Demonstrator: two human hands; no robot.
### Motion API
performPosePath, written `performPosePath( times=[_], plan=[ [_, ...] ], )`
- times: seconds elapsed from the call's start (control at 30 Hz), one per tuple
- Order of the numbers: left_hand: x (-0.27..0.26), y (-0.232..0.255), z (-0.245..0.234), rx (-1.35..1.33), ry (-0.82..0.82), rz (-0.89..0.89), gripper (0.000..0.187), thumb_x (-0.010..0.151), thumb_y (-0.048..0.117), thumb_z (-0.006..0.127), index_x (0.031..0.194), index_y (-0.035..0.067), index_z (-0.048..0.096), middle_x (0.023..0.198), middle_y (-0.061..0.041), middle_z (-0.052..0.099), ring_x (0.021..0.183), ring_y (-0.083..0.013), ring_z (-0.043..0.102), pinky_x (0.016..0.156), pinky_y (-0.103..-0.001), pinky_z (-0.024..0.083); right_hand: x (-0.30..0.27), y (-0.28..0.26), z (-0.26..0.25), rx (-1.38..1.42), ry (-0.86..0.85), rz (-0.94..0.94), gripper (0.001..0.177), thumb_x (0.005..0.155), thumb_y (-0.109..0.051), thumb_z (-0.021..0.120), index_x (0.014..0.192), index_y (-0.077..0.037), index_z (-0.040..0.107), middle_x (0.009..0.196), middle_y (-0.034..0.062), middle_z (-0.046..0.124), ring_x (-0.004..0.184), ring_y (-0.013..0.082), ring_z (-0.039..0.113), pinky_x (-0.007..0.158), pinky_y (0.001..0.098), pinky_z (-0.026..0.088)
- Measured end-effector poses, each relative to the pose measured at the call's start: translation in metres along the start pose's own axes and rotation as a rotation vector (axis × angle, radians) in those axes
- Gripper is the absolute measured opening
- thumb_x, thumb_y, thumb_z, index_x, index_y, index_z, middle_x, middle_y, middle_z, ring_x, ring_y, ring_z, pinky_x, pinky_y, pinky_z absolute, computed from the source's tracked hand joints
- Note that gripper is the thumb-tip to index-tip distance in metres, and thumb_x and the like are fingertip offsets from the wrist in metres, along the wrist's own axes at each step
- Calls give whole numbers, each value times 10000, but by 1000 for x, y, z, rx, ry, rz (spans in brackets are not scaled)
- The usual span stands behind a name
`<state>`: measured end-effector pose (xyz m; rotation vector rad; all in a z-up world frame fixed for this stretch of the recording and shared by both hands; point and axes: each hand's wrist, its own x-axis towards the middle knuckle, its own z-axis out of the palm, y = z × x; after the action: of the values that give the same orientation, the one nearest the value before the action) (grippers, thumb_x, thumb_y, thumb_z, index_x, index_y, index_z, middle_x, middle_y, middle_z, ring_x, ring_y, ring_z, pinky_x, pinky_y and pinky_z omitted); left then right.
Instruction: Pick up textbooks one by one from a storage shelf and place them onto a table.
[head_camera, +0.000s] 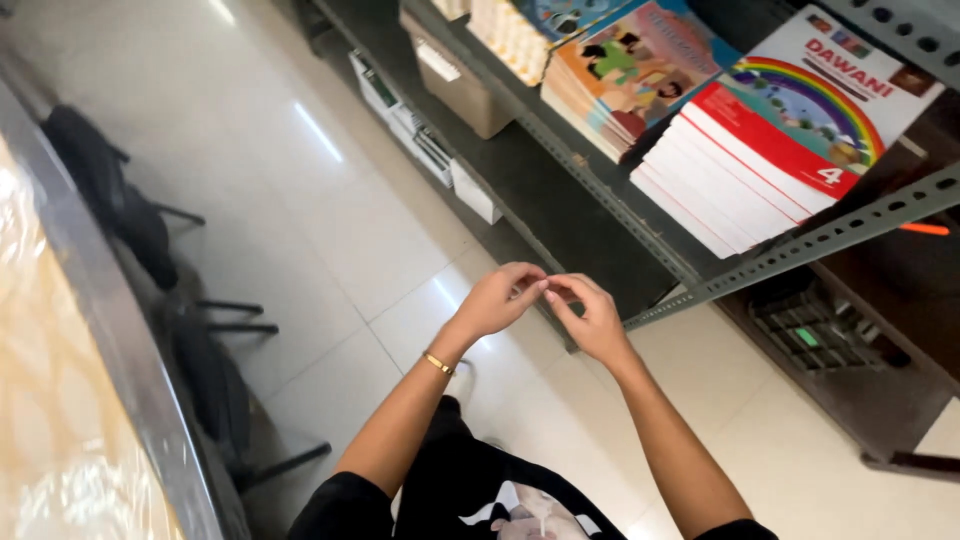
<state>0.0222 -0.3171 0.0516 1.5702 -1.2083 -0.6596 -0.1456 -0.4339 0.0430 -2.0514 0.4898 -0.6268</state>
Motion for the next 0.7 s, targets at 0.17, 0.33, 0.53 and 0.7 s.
performPosePath(
  times=[0.17, 0.33, 0.53, 0.7],
  plan=[
    [71, 9, 0, -76, -113, 166, 247, 982, 230, 658, 1089, 12, 700, 993, -140, 738, 869, -252, 750, 771, -346, 588, 33, -9, -29, -126, 215, -58, 210, 963, -99, 697, 1146, 4, 693, 1160, 133, 683, 987, 203, 703, 838, 305, 576],
    [142, 26, 7, -85, -208, 268, 203, 988, 184, 639, 1083, 13, 695, 1007, -131, 714, 866, -253, 719, 773, -347, 572, 66, -24, -67, -282, 365, -4, 172, 946, -78, 728, 1100, -4, 707, 1110, 137, 713, 993, 227, 705, 820, 315, 562],
    [214, 61, 11, -93, 53, 464, 310, 941, 188, 733, 1200, 38, 652, 1157, -143, 660, 1040, -288, 654, 928, -371, 532, 87, -28, -105, -477, 814, -29, 100, 1005, -35, 727, 1104, -23, 721, 1123, 94, 735, 1034, 210, 734, 940, 323, 574],
    [272, 56, 39, 9, 130, 654, 652, 917, 373, 797, 1358, -33, 541, 1355, -290, 567, 1292, -466, 547, 1012, -463, 500, 115, -29, -140, -1127, 811, 23, 389, 975, -174, 743, 1306, 16, 668, 1484, 210, 568, 1448, 438, 460, 1209, 587, 345]
  ],
)
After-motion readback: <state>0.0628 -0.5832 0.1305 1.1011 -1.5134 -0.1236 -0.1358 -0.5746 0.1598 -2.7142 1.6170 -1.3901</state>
